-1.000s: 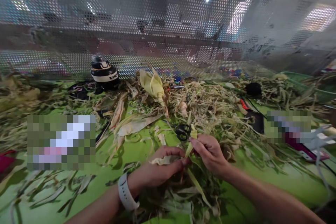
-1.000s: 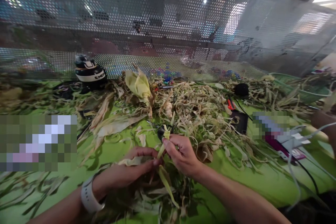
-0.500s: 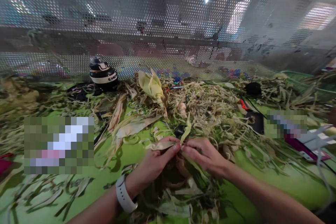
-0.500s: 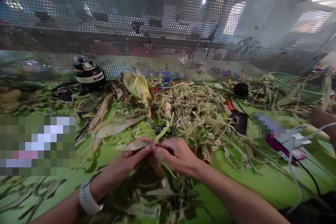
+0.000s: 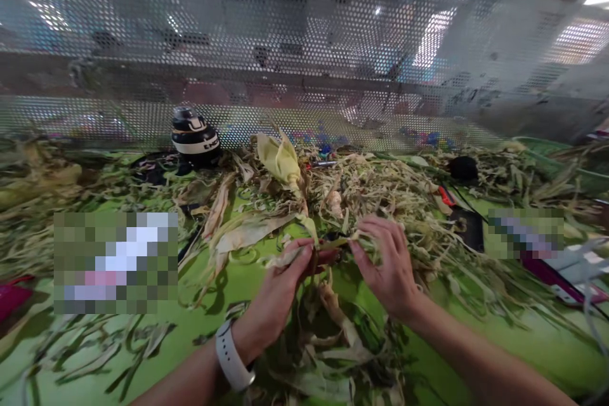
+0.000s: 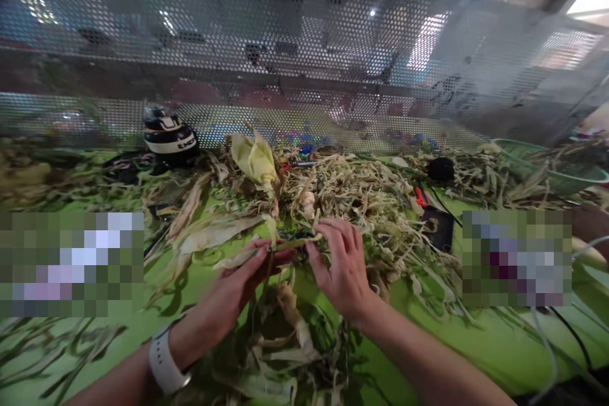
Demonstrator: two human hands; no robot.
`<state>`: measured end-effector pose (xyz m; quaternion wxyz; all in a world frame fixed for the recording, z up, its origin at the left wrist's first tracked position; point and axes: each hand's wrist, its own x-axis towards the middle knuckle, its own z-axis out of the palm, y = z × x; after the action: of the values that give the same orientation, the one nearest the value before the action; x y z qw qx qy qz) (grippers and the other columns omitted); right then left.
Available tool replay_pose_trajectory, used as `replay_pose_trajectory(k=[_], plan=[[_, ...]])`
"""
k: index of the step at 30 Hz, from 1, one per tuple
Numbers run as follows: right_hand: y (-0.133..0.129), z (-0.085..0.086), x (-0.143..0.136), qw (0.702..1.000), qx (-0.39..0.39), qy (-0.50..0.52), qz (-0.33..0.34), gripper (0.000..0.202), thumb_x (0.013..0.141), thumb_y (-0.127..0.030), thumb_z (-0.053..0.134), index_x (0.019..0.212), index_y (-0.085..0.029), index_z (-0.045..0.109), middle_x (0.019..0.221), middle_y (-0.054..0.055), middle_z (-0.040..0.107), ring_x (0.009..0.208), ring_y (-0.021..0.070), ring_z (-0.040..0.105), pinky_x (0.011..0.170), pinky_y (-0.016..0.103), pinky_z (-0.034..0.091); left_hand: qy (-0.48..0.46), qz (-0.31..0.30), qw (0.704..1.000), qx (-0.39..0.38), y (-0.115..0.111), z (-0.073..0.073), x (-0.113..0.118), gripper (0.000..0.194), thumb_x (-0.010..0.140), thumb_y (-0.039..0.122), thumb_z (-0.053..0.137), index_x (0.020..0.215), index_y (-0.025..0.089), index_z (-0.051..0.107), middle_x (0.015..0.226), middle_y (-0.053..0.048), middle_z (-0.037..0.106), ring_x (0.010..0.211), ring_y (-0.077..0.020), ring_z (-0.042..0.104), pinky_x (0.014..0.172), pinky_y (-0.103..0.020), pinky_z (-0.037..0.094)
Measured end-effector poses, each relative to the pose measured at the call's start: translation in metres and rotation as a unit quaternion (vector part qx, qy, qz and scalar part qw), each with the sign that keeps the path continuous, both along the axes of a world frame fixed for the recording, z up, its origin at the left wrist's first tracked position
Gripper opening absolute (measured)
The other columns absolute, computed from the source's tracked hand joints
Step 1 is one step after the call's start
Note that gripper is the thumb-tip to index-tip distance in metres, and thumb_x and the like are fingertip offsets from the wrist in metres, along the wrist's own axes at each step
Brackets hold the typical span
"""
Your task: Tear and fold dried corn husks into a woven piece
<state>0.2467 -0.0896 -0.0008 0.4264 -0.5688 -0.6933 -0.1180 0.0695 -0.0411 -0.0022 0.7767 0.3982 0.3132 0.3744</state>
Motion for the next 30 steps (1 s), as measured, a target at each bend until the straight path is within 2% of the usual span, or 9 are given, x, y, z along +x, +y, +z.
replay_pose_trajectory(k=[2,5,7,12,16,20,23,26,30], plan=[[-0.001,-0.001,-0.001,0.995,0.052,-0.078,0.037,0.025,0.082,-0.012,0.053,0.106,-0.02,0.054,0.096,0.007,0.06,0.092,0.0207,0.053,0.081,0.036,0.04,-0.045,-0.006,0.998,-0.037,0.0,-0.008,0.001,0.023,0.081,0.034,0.059,0.097,0.018,0.059,0.096,-0.006,0.071,0.102,-0.0226,0.062,0.096,-0.035,0.041],[-0.003,-0.004,-0.009,0.972,0.019,-0.187,0.142,0.029,0.084,-0.013,0.05,0.11,-0.023,0.056,0.093,0.004,0.062,0.085,0.0185,0.053,0.076,0.033,0.04,-0.074,-0.002,0.995,-0.062,-0.002,-0.013,0.003,0.021,0.08,0.029,0.061,0.098,0.018,0.061,0.098,-0.006,0.072,0.101,-0.0215,0.062,0.091,-0.031,0.045],[-0.003,-0.004,-0.015,0.959,0.002,-0.229,0.166,0.025,0.087,-0.018,0.048,0.108,-0.025,0.058,0.092,0.003,0.064,0.084,0.018,0.052,0.075,0.032,0.039,-0.072,-0.003,0.994,-0.08,-0.004,-0.013,0.003,0.021,0.079,0.027,0.063,0.098,0.018,0.062,0.098,-0.004,0.071,0.098,-0.0201,0.063,0.082,-0.027,0.048],[-0.006,-0.001,-0.022,0.945,0.031,-0.237,0.225,0.018,0.09,-0.014,0.045,0.091,-0.019,0.063,0.08,0.0,0.066,0.08,0.0142,0.053,0.079,0.029,0.04,-0.066,-0.022,0.994,-0.079,-0.005,-0.007,0.004,0.024,0.074,0.03,0.068,0.093,0.017,0.062,0.094,-0.005,0.071,0.088,-0.0193,0.065,0.075,-0.026,0.048],[-0.011,0.001,-0.021,0.931,0.036,-0.216,0.291,0.023,0.092,-0.015,0.039,0.098,-0.012,0.062,0.084,0.004,0.068,0.084,0.015,0.056,0.08,0.029,0.043,0.009,-0.001,0.998,-0.057,-0.001,-0.002,0.003,0.034,0.062,0.028,0.077,0.089,0.017,0.06,0.083,-0.004,0.072,0.084,-0.0204,0.065,0.078,-0.03,0.048],[-0.012,-0.002,-0.019,0.965,0.057,-0.126,0.221,0.016,0.086,-0.014,0.05,0.099,-0.015,0.058,0.088,0.006,0.067,0.087,0.0176,0.056,0.079,0.033,0.043,0.09,-0.004,0.994,0.055,0.001,0.004,0.0,0.028,0.064,0.033,0.073,0.084,0.018,0.062,0.084,-0.005,0.071,0.085,-0.0228,0.064,0.079,-0.034,0.048],[-0.009,-0.006,-0.019,0.988,0.03,-0.011,0.148,0.012,0.085,-0.012,0.05,0.094,-0.019,0.055,0.095,0.007,0.064,0.089,0.0191,0.056,0.08,0.036,0.042,0.141,0.012,0.984,0.111,-0.003,0.006,-0.004,0.023,0.066,0.03,0.07,0.086,0.02,0.067,0.094,-0.004,0.07,0.093,-0.0226,0.062,0.086,-0.033,0.046],[-0.004,-0.011,-0.019,0.99,-0.042,0.09,0.101,0.01,0.088,-0.014,0.048,0.092,-0.02,0.054,0.096,0.007,0.06,0.091,0.0187,0.055,0.08,0.034,0.043,0.231,0.038,0.96,0.156,-0.007,0.005,-0.007,0.028,0.069,0.031,0.067,0.096,0.023,0.068,0.107,-0.004,0.067,0.107,-0.0242,0.056,0.092,-0.033,0.043],[-0.001,-0.018,-0.021,0.977,-0.115,0.159,0.082,0.008,0.091,-0.02,0.044,0.086,-0.02,0.051,0.082,0.004,0.054,0.078,0.0162,0.053,0.071,0.028,0.045,0.281,0.007,0.945,0.166,-0.008,0.009,-0.011,0.027,0.075,0.026,0.058,0.099,0.025,0.069,0.116,-0.004,0.064,0.115,-0.0243,0.051,0.096,-0.033,0.04]])
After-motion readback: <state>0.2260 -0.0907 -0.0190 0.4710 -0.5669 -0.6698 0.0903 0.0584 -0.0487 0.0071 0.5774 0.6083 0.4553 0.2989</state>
